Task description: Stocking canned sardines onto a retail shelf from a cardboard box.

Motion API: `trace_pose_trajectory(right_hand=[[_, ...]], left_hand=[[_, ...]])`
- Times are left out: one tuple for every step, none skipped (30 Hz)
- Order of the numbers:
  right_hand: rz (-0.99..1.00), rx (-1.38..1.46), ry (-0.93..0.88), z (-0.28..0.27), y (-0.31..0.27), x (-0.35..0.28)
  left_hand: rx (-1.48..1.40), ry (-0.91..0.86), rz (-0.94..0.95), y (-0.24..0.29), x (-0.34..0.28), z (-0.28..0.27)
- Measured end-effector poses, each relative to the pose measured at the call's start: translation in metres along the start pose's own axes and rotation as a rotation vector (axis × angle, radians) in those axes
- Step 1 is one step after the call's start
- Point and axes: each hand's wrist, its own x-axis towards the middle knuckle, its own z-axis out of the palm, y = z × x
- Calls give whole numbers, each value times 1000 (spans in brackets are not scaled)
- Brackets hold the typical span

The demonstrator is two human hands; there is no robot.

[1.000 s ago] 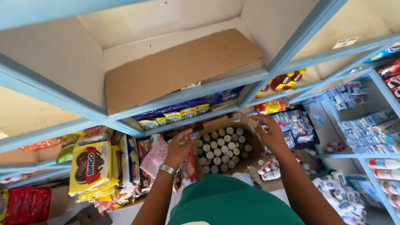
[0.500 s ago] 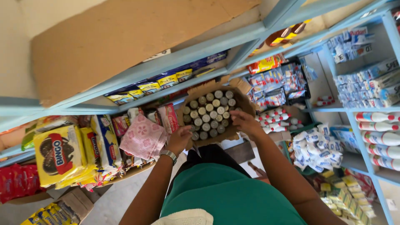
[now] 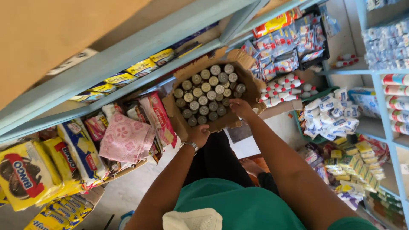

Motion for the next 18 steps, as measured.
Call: trace_pose_trajectory(right_hand=[[38,-29,26,-2,10,11],[76,-57,52,-5,20,22],[83,-48,61,-8,32,33],[85,-99,56,-11,44,44],[89,-152,46,-14,56,52],[99,-144,53,-17,54,51],[51,-305,78,-17,51,53],[2,-466,102,-17,48,54],[10,-460,102,-20,64,68],[-24,-491,86,-24,81,83],[-59,-521,71,-26,98,98],[-53,-516,71,-24,105,105],[-9,-539,53,-22,110,116],[36,-562,34,-21,114,127],[37,-556,34,-17,122,134],[14,-492,39,-13,129,142],[-6,-428,43,-7,138,148],[-2,-421,42,-2,169,167]], left_hand=[[-66,-43,47,-3,9,9],[-132,-86,93,-5,17,18],[-123,-98,92,7,17,16],[10,-79,62,19,17,13],[142,-59,30,31,15,11],[149,-71,27,25,25,16],[157,-66,57,18,35,20],[164,-60,87,11,44,24],[170,-67,83,18,47,21],[129,-142,34,25,49,19],[89,-214,-15,32,52,16],[95,-218,-19,42,49,16],[151,-233,-94,54,50,15],[208,-246,-169,66,50,14],[214,-247,-172,53,63,26],[265,-178,-108,39,75,38],[316,-111,-45,23,86,49],[322,-114,-50,16,93,54]])
